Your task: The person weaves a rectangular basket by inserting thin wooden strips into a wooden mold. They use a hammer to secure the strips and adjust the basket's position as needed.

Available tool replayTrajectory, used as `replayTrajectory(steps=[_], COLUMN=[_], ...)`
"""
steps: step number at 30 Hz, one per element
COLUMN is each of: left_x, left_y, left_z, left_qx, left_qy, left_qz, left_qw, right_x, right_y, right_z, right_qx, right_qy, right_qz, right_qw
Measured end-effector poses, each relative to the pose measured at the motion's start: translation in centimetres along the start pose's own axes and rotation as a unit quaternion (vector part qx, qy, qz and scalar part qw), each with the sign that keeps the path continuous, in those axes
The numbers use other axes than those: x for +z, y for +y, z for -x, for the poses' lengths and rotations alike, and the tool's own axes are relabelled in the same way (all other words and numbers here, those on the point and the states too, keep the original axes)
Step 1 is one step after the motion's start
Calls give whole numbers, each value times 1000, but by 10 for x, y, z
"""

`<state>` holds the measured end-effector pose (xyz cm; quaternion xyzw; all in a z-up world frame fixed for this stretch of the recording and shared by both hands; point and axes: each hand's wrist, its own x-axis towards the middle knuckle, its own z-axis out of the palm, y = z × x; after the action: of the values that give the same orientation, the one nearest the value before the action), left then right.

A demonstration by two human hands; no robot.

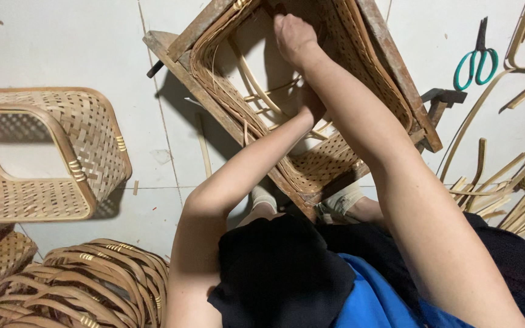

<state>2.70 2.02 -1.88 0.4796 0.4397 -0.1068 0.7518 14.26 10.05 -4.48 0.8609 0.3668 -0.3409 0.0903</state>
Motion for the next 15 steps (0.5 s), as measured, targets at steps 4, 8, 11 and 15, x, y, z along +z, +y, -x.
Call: replayTrajectory(steps=[4, 8, 11, 15], left_x=[-3, -2, 0, 1], left_y=[6, 7, 10, 10], left_z=[-1, 3, 4, 5], left_qx=[-6, -13, -16, -19], left_qy=[3, 2, 1, 4], left_qz=[3, 4, 6, 11], left_qw=[1000, 1000, 1000, 1000], right_x=[7, 19, 26, 32], right_y=[1, 3, 8, 12], right_z=[-12, -19, -26, -30], right_qx=[8, -6, -4, -21], right_qy=[-4, -20, -23, 24], right_qz=[14, 50, 43, 13], right_qw=[1000, 999, 999, 999])
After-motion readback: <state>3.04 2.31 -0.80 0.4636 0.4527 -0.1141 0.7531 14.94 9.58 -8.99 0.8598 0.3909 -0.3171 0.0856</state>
